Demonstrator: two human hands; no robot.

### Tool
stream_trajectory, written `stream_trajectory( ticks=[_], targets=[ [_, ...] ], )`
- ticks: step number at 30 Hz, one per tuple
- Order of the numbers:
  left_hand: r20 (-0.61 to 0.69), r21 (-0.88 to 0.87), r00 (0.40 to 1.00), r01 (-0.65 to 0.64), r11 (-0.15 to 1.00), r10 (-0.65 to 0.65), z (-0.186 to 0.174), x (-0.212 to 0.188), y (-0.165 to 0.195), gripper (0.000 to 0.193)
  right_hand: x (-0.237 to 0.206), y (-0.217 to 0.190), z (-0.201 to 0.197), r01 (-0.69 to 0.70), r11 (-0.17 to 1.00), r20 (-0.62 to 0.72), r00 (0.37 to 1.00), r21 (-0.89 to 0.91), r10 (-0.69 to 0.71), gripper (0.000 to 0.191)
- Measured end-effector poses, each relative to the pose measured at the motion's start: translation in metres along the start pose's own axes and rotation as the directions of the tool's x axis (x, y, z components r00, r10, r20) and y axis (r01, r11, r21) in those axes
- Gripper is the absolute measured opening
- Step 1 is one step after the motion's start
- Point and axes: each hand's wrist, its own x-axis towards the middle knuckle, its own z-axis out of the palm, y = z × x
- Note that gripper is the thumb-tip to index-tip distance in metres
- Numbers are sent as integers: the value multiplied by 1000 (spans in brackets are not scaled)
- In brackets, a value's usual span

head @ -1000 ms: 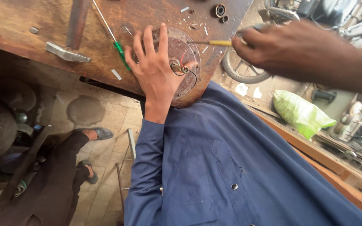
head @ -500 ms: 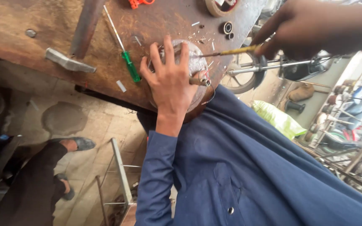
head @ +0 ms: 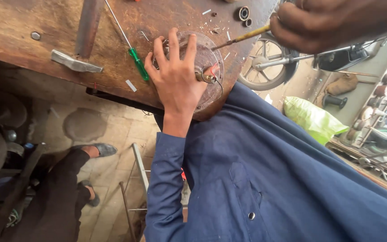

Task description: The person uses a soldering iron to work on wires attached to a circular metal component on a workbench. They also use a hammer to tap the component and a screwdriver to adjust parts. The task involves repeated soldering and mechanical adjustments to the component.

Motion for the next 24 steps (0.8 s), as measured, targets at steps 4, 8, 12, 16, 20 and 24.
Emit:
stream_trajectory(
  ticks=[4, 8, 12, 16, 20, 24],
  targets=[
    [50, 31, 999, 18, 999, -19, 5, 3, 2, 86, -12, 16, 32, -100, 985, 35, 995, 140, 96, 30],
    [69, 52, 997, 20, 998, -23, 2, 8, 6, 86, -16, 23, 34, -334, 814, 158, 943, 476, 294, 27],
    [75, 61, 997, 5, 998, -10, -10, 13, 11, 84, -13, -1, 7, -674, 266, 501, 709, 690, 496, 29],
    [36, 112, 999, 5, 994, -9, -14, 17, 13, 82, -1, -14, -11, -654, 387, 424, 735, 650, 529, 46],
    [28, 58, 999, -30, 998, 28, -7, 9, 9, 79, -4, -1, 3, -407, 772, 202, 913, 488, 355, 45],
    [45, 32, 998, -39, 999, 37, -3, 0, 2, 78, -17, 10, 26, -131, 945, 59, 991, 300, 119, 41]
  ],
)
